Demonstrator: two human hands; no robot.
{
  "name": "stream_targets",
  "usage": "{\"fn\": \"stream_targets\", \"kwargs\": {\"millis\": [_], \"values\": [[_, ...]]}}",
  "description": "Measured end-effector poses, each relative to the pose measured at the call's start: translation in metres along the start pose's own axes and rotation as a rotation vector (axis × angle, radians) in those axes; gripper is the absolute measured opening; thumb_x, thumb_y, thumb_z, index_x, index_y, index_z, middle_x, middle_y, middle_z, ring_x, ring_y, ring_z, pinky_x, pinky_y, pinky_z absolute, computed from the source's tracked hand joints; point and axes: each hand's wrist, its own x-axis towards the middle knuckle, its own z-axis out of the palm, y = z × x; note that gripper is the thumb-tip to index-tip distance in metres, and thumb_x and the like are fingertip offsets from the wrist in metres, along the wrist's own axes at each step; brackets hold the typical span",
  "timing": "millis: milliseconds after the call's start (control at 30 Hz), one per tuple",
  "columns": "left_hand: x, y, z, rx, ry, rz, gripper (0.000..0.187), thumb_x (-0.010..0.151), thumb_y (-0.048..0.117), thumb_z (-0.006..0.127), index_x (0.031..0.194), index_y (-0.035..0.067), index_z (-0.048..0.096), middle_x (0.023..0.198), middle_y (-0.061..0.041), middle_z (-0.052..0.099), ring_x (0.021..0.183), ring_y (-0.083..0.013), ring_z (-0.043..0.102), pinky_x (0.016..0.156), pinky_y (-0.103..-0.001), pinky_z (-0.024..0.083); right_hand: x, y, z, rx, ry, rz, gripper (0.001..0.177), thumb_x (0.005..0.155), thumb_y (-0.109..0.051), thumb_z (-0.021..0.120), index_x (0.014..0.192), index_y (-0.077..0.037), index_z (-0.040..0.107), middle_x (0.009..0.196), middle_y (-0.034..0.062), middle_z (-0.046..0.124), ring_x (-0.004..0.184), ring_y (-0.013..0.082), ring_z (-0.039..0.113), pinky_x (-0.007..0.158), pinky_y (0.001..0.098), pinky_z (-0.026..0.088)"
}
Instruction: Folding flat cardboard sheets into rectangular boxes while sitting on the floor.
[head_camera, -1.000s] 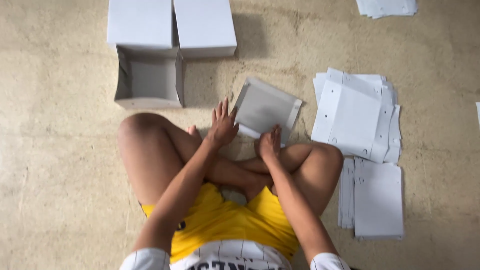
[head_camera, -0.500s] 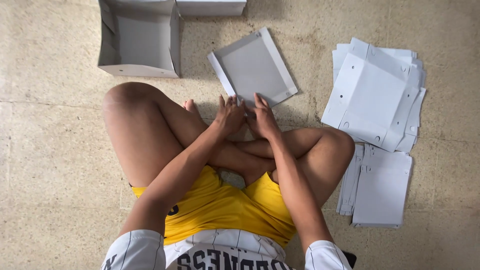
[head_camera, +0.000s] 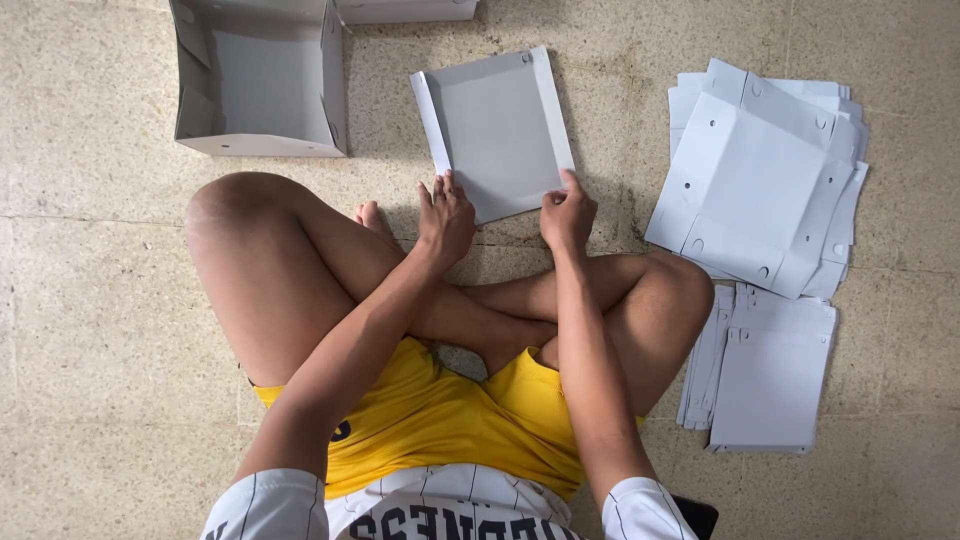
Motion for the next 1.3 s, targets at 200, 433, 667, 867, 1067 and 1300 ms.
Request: {"fn": "stream_targets", "kwargs": {"millis": [200, 433, 667, 867, 1067, 1300], "values": [[-0.006, 0.001, -0.006, 0.027, -0.01, -0.002, 0.058, 0.097, 0.023, 0.06, 0.145, -0.007, 0.047, 0.156, -0.027, 0.04, 0.143, -0.0389, 0.045, 0.116, -0.065, 0.026, -0.009, -0.016, -0.026, 0.019, 0.091, 0.006, 0.06, 0.086, -0.012, 0.069, 0.142, -0.005, 0.048, 0.127, 0.0192, 0.053, 0.121, 0.0406, 0.052, 0.107, 0.0522, 0.04], [-0.008, 0.001, -0.005, -0.003, -0.007, -0.045, 0.064, 0.096, 0.03, 0.06, 0.153, 0.005, 0.044, 0.155, -0.03, 0.039, 0.142, -0.0438, 0.044, 0.116, -0.063, 0.026, 0.001, 0.012, 0.003, 0.056, 0.025, -0.041, 0.028, 0.081, -0.006, 0.064, 0.108, -0.009, 0.071, 0.09, 0.0107, 0.064, 0.092, 0.0361, 0.067, 0.088, 0.0479, 0.052], [-0.014, 0.005, -0.012, 0.033, -0.052, -0.033, 0.069, 0.097, 0.039, 0.058, 0.158, 0.016, 0.037, 0.151, -0.043, 0.032, 0.142, -0.0562, 0.034, 0.111, -0.06, 0.034, -0.037, -0.049, -0.045, 0.151, -0.197, -0.141, 0.07, 0.079, 0.014, 0.057, 0.145, -0.009, 0.053, 0.116, 0.0192, 0.059, 0.11, 0.0425, 0.064, 0.098, 0.0501, 0.051], [-0.012, 0.004, -0.01, -0.003, -0.047, -0.071, 0.065, 0.099, 0.035, 0.051, 0.159, 0.016, 0.036, 0.15, -0.046, 0.03, 0.142, -0.0592, 0.031, 0.11, -0.059, 0.035, -0.022, -0.023, -0.02, 0.096, -0.383, -0.211, 0.078, 0.078, 0.002, 0.066, 0.152, -0.016, 0.049, 0.126, 0.0166, 0.045, 0.117, 0.0373, 0.055, 0.1, 0.0409, 0.049], [-0.018, 0.003, -0.027, -0.075, -0.042, -0.071, 0.067, 0.095, 0.033, 0.052, 0.159, 0.016, 0.037, 0.159, -0.037, 0.021, 0.142, -0.062, 0.026, 0.108, -0.062, 0.038, -0.019, -0.013, -0.009, 0.111, -0.377, -0.342, 0.056, 0.087, -0.007, 0.06, 0.143, -0.008, 0.057, 0.124, 0.0194, 0.053, 0.118, 0.047, 0.053, 0.105, 0.0493, 0.043], [-0.025, 0.004, -0.035, -0.044, -0.091, -0.018, 0.095, 0.087, 0.065, 0.06, 0.162, 0.017, 0.028, 0.167, -0.025, 0.007, 0.142, -0.0645, 0.018, 0.109, -0.069, 0.036, -0.023, -0.018, -0.006, 0.234, -0.252, -0.117, 0.025, 0.079, -0.009, 0.066, 0.103, -0.01, 0.072, 0.091, 0.0106, 0.074, 0.089, 0.025, 0.075, 0.08, 0.0342, 0.058]]}}
